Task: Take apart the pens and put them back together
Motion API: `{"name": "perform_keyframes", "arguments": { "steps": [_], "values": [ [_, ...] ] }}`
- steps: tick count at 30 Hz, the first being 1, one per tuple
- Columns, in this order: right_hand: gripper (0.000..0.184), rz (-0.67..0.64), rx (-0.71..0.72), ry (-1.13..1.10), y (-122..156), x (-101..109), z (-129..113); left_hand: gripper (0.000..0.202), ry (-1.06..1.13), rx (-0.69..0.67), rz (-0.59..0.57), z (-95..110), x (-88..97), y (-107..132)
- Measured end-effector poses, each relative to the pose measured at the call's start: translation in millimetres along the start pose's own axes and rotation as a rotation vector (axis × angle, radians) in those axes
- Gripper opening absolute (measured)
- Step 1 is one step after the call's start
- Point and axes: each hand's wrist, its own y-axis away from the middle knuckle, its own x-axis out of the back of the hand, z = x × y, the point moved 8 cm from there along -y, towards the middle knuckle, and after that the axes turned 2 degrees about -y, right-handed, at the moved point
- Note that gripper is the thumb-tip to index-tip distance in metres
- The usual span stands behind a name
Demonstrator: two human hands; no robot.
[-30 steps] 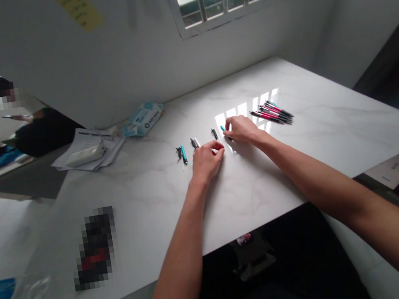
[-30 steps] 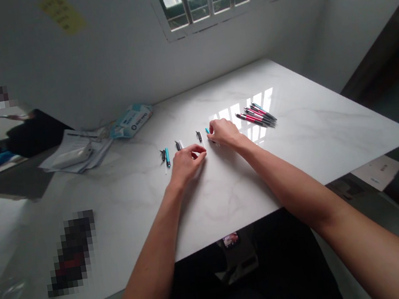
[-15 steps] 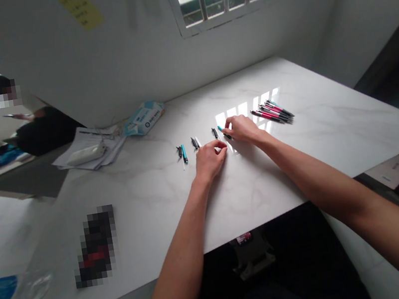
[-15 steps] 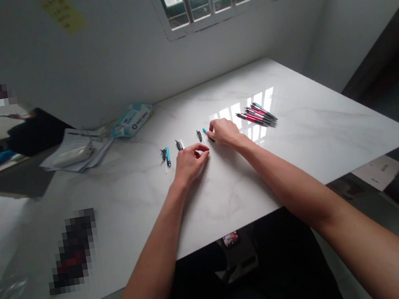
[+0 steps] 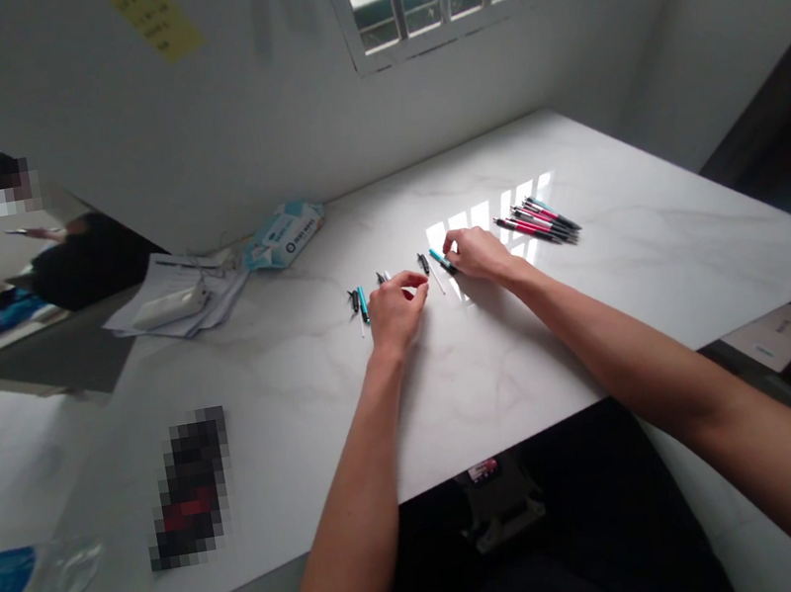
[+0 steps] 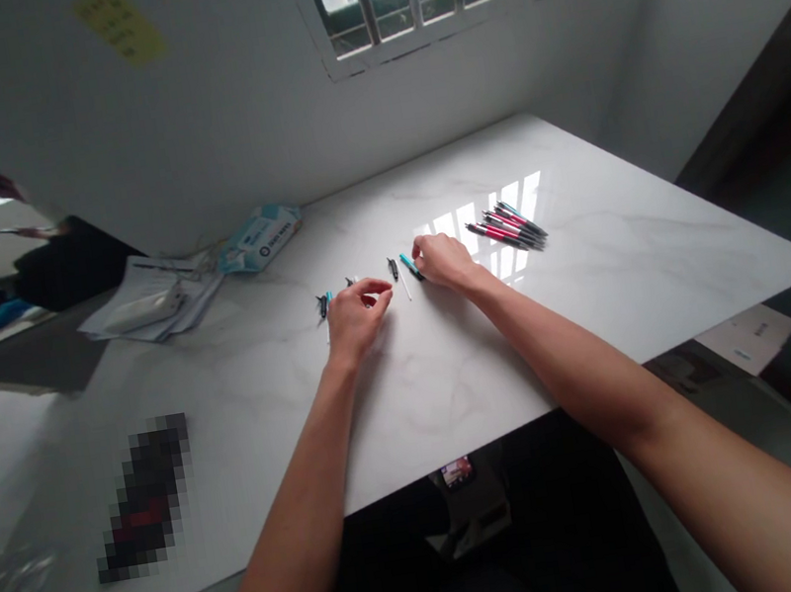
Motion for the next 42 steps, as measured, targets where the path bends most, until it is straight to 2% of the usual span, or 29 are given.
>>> {"name": "perform_keyframes", "arguments": {
  "steps": [8, 14, 18, 21, 30, 38, 42],
  "values": [
    [0.029, -0.009, -0.021, 0.010, 1.4, -1.4, -1.7, 0.015, 0.029, 0.032, 0.064, -4.9, 14.2, -9.4],
    [0.030, -0.008, -0.012, 0.013, 1.3, -3.7, -2.4, 0.012, -0.152, 0.001, 0.069, 6.1, 24.3, -43.1],
    [0.029, -0.007, -0.015, 0.013, 0.1, -5.3, -1.9, 0.014, -0.277, 0.021, 0.023, 0.9, 16.2, -65.6],
    [0.029, 0.004, -0.007, 0.016, 0.3, -5.0, -4.0, 0.015, -0.352, 0.029, -0.017, -3.9, 4.8, -73.1],
    [0.029, -0.005, 0.022, 0.009, 3.6, -7.6, -14.4, 0.018, -0.342, 0.054, -0.031, -12.2, -15.5, -73.4],
    [0.029, -0.003, 0.025, 0.004, 3.2, -8.2, -13.9, 0.017, -0.285, 0.029, 0.008, -13.5, -4.0, -62.3],
    [0.029, -0.008, 0.034, 0.002, 4.2, -7.9, -15.4, 0.017, -0.335, 0.011, -0.059, -10.6, -7.9, -53.8]
  ]
}}
